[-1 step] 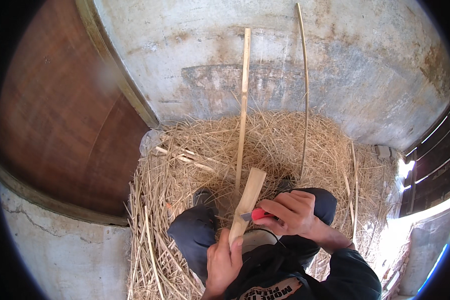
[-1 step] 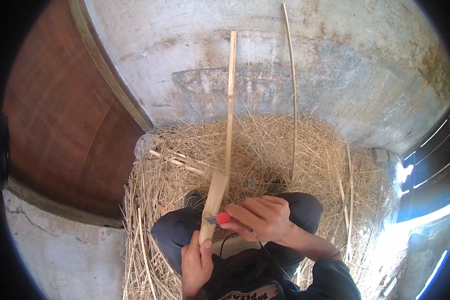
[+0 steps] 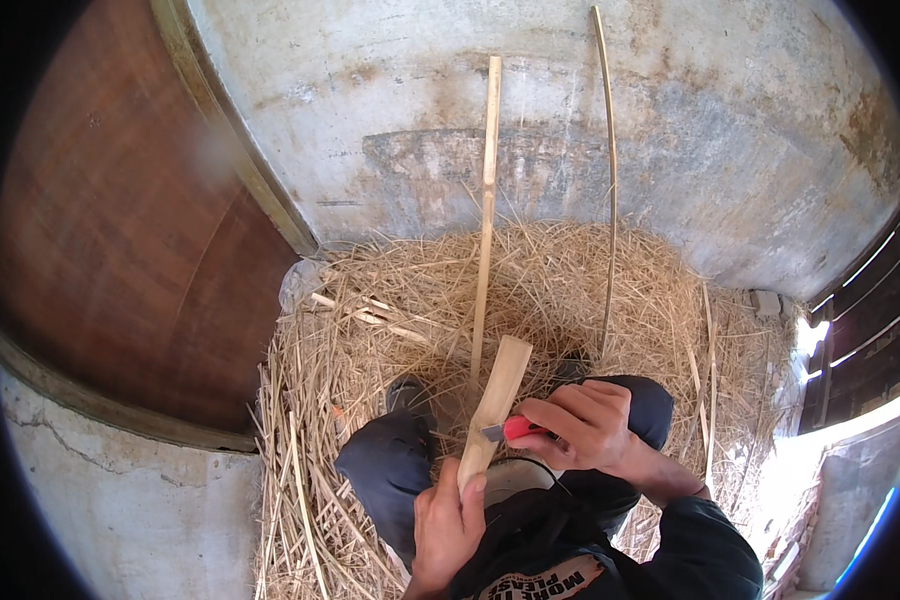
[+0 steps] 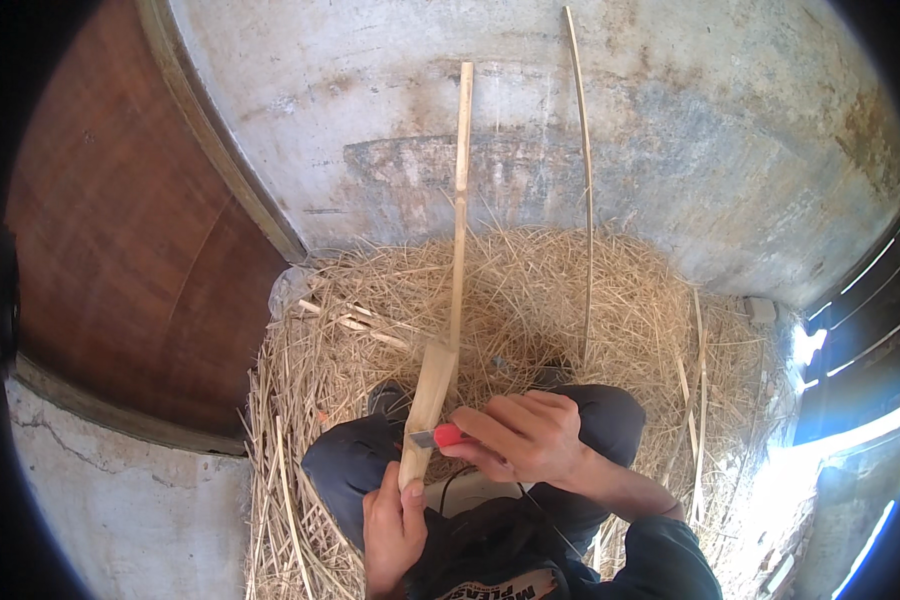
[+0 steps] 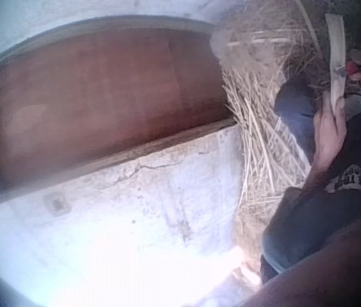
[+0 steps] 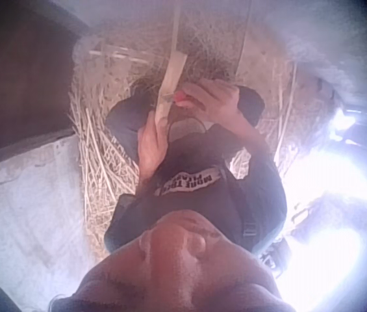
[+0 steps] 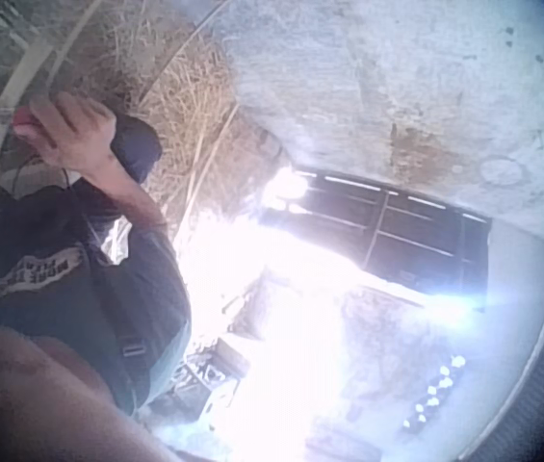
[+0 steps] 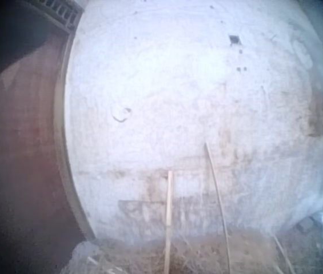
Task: The person sits on a bed of straw and uses a red utility knife to shave thin strips from a long bamboo pole. They hold the pole with their left hand and scrape the blade along its length with their right hand, creating a pile of shavings on the floor.
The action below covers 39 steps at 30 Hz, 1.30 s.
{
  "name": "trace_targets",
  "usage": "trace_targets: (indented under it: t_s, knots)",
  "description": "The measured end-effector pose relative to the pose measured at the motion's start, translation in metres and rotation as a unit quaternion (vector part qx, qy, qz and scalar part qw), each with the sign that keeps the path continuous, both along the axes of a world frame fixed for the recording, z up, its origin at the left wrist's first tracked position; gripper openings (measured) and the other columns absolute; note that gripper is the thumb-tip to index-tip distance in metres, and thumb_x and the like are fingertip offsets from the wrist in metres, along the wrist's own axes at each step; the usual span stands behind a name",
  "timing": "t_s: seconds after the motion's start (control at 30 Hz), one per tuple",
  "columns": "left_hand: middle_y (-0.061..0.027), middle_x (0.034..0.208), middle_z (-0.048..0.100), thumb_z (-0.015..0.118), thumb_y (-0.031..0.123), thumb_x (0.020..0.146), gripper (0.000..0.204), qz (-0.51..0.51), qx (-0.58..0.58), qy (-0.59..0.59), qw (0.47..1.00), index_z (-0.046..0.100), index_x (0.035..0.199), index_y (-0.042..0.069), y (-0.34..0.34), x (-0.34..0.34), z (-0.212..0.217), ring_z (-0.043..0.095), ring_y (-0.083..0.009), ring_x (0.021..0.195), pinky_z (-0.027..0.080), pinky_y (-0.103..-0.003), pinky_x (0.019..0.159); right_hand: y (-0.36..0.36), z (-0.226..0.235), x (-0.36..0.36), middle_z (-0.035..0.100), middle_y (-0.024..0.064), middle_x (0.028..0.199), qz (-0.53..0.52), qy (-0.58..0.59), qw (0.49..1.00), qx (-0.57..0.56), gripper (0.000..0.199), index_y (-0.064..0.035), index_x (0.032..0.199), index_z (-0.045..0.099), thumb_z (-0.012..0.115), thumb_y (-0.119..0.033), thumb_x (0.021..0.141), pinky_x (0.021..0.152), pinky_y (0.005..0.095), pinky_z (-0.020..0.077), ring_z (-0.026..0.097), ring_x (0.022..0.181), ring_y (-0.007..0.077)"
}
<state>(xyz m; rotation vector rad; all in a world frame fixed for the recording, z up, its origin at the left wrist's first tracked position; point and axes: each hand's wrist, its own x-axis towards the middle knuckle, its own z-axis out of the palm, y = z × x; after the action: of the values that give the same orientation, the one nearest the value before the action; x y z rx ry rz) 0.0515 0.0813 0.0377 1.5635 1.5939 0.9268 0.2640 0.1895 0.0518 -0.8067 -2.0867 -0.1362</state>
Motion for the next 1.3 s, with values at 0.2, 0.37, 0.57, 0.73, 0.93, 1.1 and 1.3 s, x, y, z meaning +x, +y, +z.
trace_targets:
  t_s: [0.2,0.37,0.57,0.73,0.93,1.1,1.3]
  knots:
    - [-0.0201,0.069,0.064,0.057,0.023,0.110,0.024,-0.001,-0.014,0.012,1.000,0.059,0.108,-0.001,-0.010,-0.001,-0.005,0.068,-0.0450,0.065,0.051,-0.052,0.061,0.001,0.011,0.007,0.053,-0.0025,0.063,-0.028,-0.037,0.999,0.009,0.028,-0.0145,0.096,0.078,0.088,-0.038,0.086,0.046,0.0286,0.0428,0.057,0.051,0.0158]
    - [-0.0267,0.070,0.065,0.063,0.025,0.107,0.027,-0.026,-0.030,0.024,0.999,0.060,0.109,-0.002,-0.033,-0.005,-0.021,0.068,-0.0499,0.067,0.051,-0.056,0.061,0.051,0.024,0.068,0.071,0.0057,0.075,-0.259,0.248,0.932,-0.045,0.018,-0.0088,0.100,0.080,0.082,-0.026,0.094,0.049,0.0323,0.0471,0.062,0.055,0.0188]
    - [-0.0276,0.070,0.065,0.064,0.024,0.107,0.028,0.008,-0.003,0.034,0.999,0.060,0.109,-0.003,-0.017,-0.008,-0.020,0.068,-0.0504,0.067,0.051,-0.056,0.061,0.009,-0.004,0.025,0.067,0.0003,0.073,-0.014,0.057,0.995,-0.081,0.026,-0.0106,0.099,0.079,0.090,-0.030,0.085,0.049,0.0305,0.0485,0.062,0.053,0.0164]
    - [-0.0284,0.071,0.065,0.065,0.022,0.106,0.026,0.015,0.039,0.058,0.997,0.058,0.108,-0.003,-0.004,-0.002,-0.005,0.067,-0.0517,0.068,0.050,-0.056,0.060,-0.004,-0.010,0.003,0.062,-0.0023,0.070,0.018,0.020,0.996,-0.083,0.037,-0.0131,0.101,0.078,0.092,-0.039,0.078,0.048,0.0289,0.0468,0.059,0.050,0.0159]
    - [-0.0290,0.073,0.065,0.066,0.022,0.106,0.026,0.006,0.045,0.060,0.997,0.057,0.108,-0.002,-0.001,-0.001,-0.006,0.067,-0.0524,0.069,0.050,-0.056,0.059,-0.006,-0.008,0.001,0.060,-0.0034,0.068,0.020,0.016,0.998,-0.065,0.039,-0.0124,0.100,0.078,0.091,-0.041,0.078,0.047,0.0280,0.0454,0.058,0.050,0.0145]
    - [-0.0242,0.073,0.062,0.058,0.022,0.110,0.026,0.013,0.036,0.045,0.998,0.059,0.112,-0.003,-0.003,0.002,-0.001,0.065,-0.0494,0.067,0.049,-0.052,0.061,-0.005,-0.008,0.002,0.058,-0.0036,0.067,0.024,0.019,0.998,-0.057,0.039,-0.0119,0.099,0.078,0.091,-0.042,0.078,0.047,0.0275,0.0442,0.058,0.050,0.0139]
    - [-0.0282,0.070,0.064,0.066,0.021,0.106,0.024,0.012,0.053,0.055,0.997,0.056,0.105,-0.001,-0.001,0.002,-0.003,0.068,-0.0513,0.067,0.050,-0.056,0.057,-0.005,-0.004,0.002,0.057,-0.0040,0.066,0.016,0.011,0.999,-0.046,0.038,-0.0122,0.097,0.078,0.091,-0.042,0.078,0.047,0.0271,0.0437,0.058,0.050,0.0134]
